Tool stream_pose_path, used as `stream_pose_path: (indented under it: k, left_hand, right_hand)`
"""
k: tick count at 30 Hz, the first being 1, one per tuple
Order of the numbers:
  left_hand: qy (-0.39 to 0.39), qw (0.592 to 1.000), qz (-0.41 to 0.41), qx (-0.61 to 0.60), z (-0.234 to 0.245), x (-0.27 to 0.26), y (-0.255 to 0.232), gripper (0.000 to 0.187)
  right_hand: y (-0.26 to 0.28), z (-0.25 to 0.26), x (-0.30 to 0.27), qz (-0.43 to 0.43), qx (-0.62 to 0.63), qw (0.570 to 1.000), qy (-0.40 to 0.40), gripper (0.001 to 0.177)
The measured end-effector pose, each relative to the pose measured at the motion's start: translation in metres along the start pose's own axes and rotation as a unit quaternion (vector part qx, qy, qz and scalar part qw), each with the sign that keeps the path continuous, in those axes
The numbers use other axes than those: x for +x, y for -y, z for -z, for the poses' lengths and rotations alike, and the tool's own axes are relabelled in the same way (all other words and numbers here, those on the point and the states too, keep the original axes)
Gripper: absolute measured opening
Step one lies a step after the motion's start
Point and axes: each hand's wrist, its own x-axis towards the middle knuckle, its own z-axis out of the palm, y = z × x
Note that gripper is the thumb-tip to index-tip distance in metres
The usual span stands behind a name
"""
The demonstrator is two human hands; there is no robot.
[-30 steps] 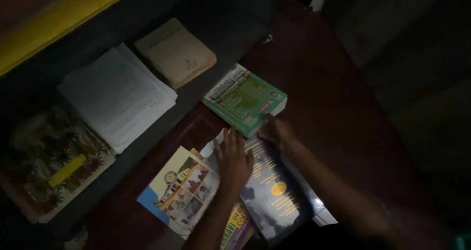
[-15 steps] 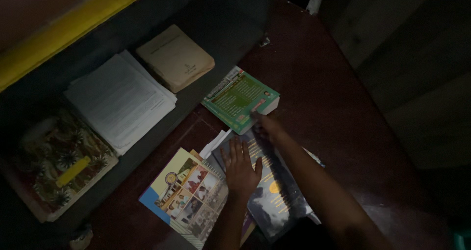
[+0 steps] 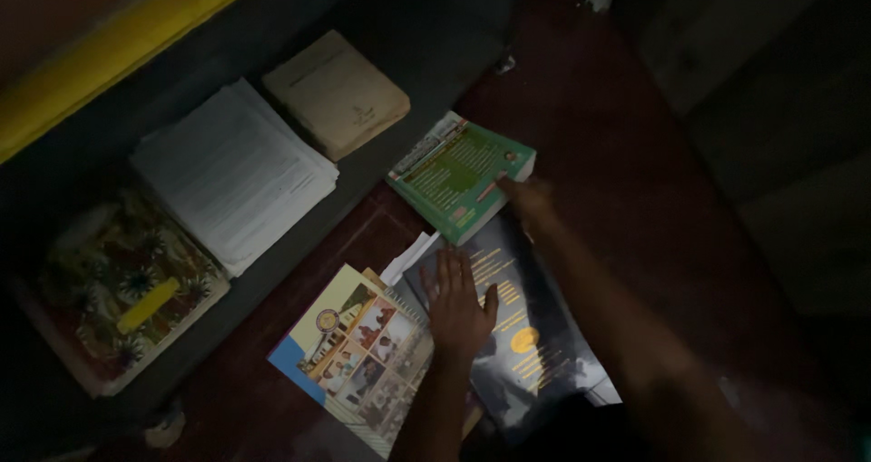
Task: The person picks up various books, notebooks, and papers from the floor and a shelf, flips through their pages, and rearranges them into organized stacks on a low storage shelf.
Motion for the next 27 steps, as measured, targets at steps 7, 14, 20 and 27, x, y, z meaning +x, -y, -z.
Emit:
stream_pose_path:
  k: [7,14,20,27]
  left_hand:
    - [0.044,0.997,0.015,-0.056,-0.001,0.008,0.011,0.071]
    - [-0.001,0.541,0.382,-0.749,0.087,-0.013,0.091,0.06]
    - [-0.032,0.659,0.401,-0.636,0.152,-0.107,0.127,0.044]
    - [0.047,0.74,0.295,-0.602,0.177,-0.192,0.137,0.042]
  right_hand:
    - [0.084,-0.021,-0.141,0.308,-0.127,0.939,-0.086,0.035]
    - [0.09,-0.053,-0.35,0.403,-0.375,0.833,0.058,0.048]
    - [0.068,-0.094,-0.392,0.329,-0.356,0.823,0.297,0.051]
    - [-0.003,-0.114,-0.373,-0.033,-0.05,0.912,0.406,0.081]
